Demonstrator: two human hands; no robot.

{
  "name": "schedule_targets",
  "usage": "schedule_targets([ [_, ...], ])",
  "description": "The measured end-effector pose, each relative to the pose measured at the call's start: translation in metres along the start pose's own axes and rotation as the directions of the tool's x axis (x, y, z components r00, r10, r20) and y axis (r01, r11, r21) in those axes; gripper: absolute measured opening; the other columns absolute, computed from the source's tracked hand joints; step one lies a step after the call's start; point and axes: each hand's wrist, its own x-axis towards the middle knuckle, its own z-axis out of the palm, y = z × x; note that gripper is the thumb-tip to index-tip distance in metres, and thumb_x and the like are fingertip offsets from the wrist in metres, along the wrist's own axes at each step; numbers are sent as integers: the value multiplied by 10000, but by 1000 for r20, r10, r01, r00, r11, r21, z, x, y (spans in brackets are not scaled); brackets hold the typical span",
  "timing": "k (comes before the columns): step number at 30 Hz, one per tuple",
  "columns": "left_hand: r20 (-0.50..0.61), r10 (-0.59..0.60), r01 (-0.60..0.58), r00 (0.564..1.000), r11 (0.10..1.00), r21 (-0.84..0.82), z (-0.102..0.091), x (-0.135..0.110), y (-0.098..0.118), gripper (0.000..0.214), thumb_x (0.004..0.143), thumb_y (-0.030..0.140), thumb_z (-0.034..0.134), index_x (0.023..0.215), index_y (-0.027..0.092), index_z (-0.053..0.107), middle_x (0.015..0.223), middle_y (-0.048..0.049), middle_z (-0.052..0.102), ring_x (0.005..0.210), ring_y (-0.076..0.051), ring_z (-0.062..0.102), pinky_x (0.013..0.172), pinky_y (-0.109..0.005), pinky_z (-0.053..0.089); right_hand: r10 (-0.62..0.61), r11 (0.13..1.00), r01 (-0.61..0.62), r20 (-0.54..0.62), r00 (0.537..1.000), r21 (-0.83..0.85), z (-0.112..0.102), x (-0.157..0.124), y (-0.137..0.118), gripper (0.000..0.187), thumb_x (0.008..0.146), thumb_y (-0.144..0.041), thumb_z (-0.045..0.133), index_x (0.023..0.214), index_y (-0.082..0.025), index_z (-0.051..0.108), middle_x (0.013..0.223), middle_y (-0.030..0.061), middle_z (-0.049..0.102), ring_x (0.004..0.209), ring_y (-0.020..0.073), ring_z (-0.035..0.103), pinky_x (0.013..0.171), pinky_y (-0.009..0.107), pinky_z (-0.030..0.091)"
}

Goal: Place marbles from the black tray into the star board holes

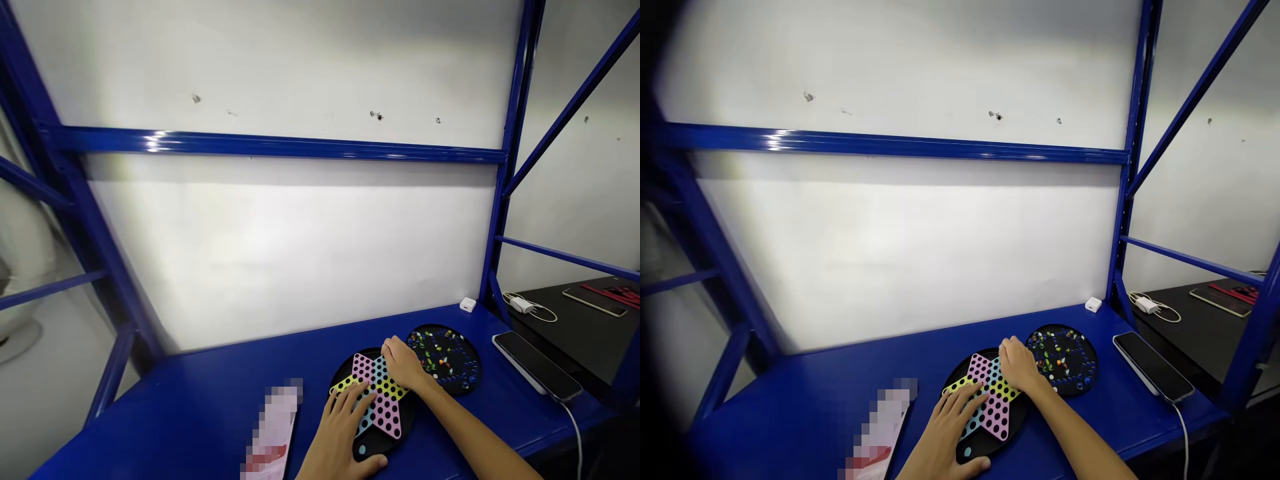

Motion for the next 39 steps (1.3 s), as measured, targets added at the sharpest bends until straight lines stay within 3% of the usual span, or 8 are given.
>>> schedule_targets([
  [7,8,5,-5,1000,1000,-2,-2,0,1,874,741,697,743,1503,386,450,1611,-46,413,1464,-399,375,1212,-652,274,-248,955,224,-106,963,-196,-24,-19,16,195,927,-142,465,1040,-226,599,1075,70,619,1019,238,556,916,375,420],
  [14,-30,15,-14,999,1000,24,-1,0,0,866,713,685,774,1478,413,475,1581,-28,459,1436,-375,426,1193,-630,328,53,998,-34,-405,913,53,-68,-22,80,165,895,-347,566,1006,-232,606,1051,76,615,1033,264,573,910,389,472],
  [17,-46,17,-16,999,999,35,0,0,-1,860,709,660,789,1473,412,484,1571,-28,472,1421,-374,445,1185,-622,346,76,997,-65,-370,926,43,-66,-28,82,237,866,-433,614,1001,-237,617,1069,75,620,1044,273,567,923,401,463],
  [23,-34,31,-29,999,998,51,-1,-1,-2,858,732,677,766,1489,406,466,1578,-41,462,1429,-378,432,1185,-620,344,-26,998,11,-229,973,-68,-46,-32,52,364,769,-430,722,1083,-265,639,1215,77,592,1171,308,504,1009,442,394],
  [26,-41,38,-36,998,998,58,-1,-1,-2,862,729,667,774,1490,406,465,1578,-39,463,1426,-379,437,1187,-616,344,69,997,-75,-291,954,-9,-49,-29,66,257,898,-411,558,1086,-253,637,1214,84,602,1162,289,512,1010,446,388],
  [31,-49,34,-31,998,998,60,2,-1,-3,864,720,644,791,1487,409,468,1579,-33,462,1430,-370,432,1192,-607,342,257,964,-264,-369,893,34,-63,-27,116,320,978,-388,368,1065,-243,639,1192,86,643,1139,283,541,955,448,419],
  [34,-55,36,-33,998,998,61,2,0,-3,863,714,627,801,1481,395,481,1575,-41,467,1423,-373,442,1195,-607,338,241,967,-254,-315,918,-1,-63,-29,128,295,961,-334,396,1075,-251,655,1183,72,661,1138,274,557,951,434,422],
  [39,-47,36,-33,998,998,53,0,0,-2,851,720,613,799,1481,407,478,1575,-32,469,1423,-375,444,1193,-612,338,128,987,-149,-245,961,-66,-55,-31,112,291,948,-252,433,1101,-248,680,1196,75,671,1139,271,571,961,433,421],
])
